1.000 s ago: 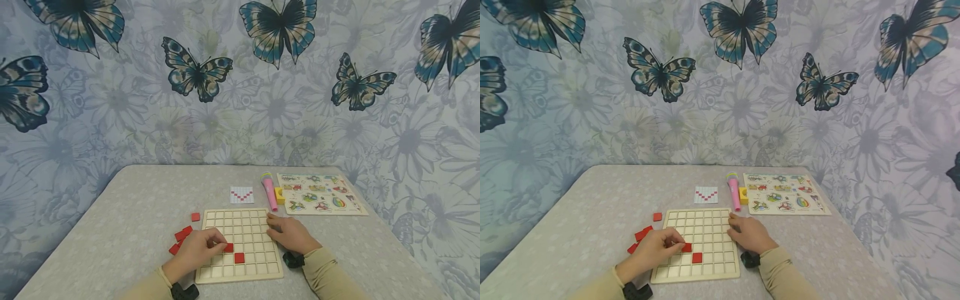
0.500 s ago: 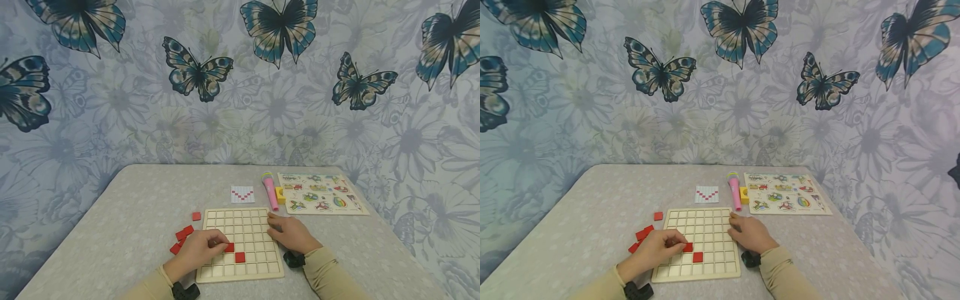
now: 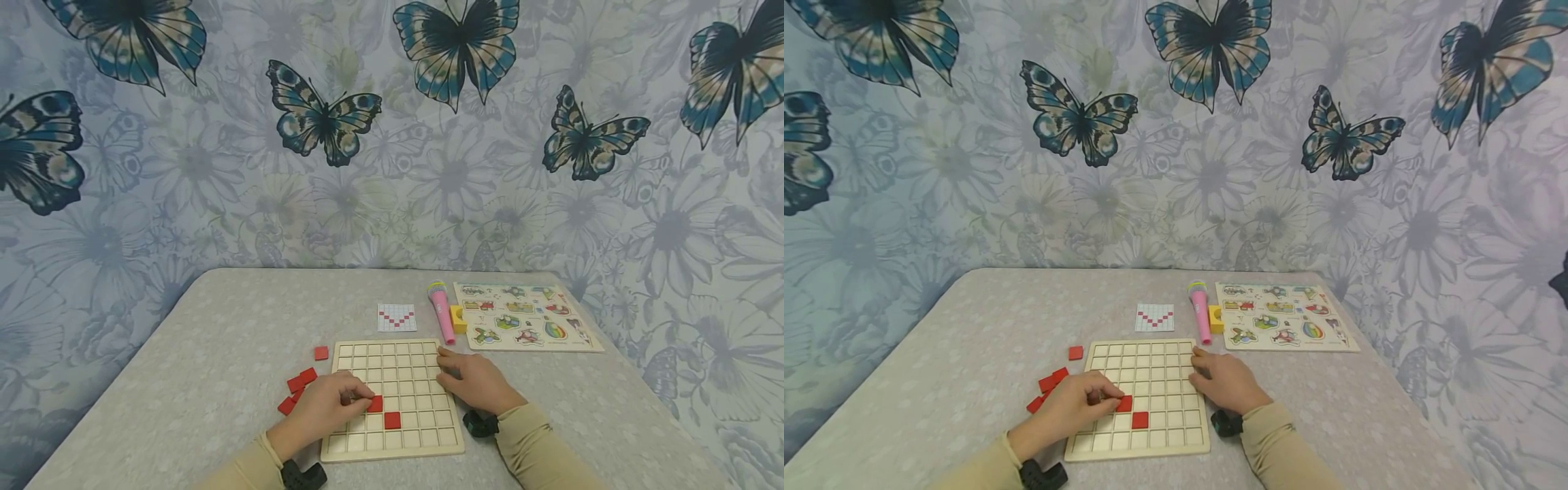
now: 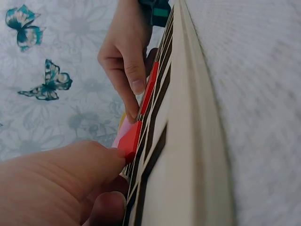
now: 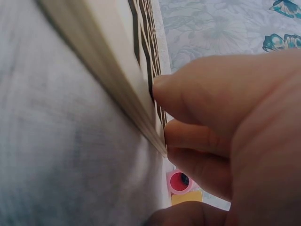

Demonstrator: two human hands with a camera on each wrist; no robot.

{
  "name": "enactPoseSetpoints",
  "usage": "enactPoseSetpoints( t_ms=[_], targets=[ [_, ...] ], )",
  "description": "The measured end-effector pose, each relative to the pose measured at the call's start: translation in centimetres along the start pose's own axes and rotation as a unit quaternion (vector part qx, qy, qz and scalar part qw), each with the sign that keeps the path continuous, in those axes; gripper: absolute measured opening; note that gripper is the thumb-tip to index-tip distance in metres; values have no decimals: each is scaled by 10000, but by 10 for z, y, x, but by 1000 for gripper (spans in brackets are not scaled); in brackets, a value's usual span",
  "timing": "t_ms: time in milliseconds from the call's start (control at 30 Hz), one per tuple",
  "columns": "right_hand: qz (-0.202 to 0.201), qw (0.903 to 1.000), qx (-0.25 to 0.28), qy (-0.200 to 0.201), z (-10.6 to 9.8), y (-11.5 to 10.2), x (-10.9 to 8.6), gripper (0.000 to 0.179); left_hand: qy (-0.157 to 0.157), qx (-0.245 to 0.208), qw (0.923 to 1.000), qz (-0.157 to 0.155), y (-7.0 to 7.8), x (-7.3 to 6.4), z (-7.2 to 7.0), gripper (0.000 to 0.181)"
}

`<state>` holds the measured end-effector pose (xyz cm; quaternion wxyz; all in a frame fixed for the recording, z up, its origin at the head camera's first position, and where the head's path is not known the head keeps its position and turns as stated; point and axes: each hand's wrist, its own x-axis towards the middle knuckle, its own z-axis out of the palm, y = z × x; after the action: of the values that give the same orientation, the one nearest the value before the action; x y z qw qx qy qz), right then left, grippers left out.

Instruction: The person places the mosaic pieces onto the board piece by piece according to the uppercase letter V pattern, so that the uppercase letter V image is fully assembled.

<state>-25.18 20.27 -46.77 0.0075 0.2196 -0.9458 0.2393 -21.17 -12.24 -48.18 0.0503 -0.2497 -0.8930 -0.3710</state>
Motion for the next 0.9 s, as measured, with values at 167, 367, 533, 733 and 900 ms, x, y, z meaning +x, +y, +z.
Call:
enactPoseSetpoints(
  t_ms=[167,367,533,733,900],
  targets=[
    [19,10000,36,-40,0,0,0,45,-65,146,9999,39,0,1,-1,8],
    [67,10000,56,-13,1,2,0,44,-233,288,9992,119,1,1,-3,11],
    [76,10000,35,-45,1,1,0,45,-343,301,9989,106,3,0,-4,12],
    [3,10000,84,-50,0,0,-1,44,-326,33,9995,-22,2,-1,-4,13],
    [-63,10000,26,-11,0,1,0,44,86,-459,9983,-360,0,1,-3,11]
  ],
)
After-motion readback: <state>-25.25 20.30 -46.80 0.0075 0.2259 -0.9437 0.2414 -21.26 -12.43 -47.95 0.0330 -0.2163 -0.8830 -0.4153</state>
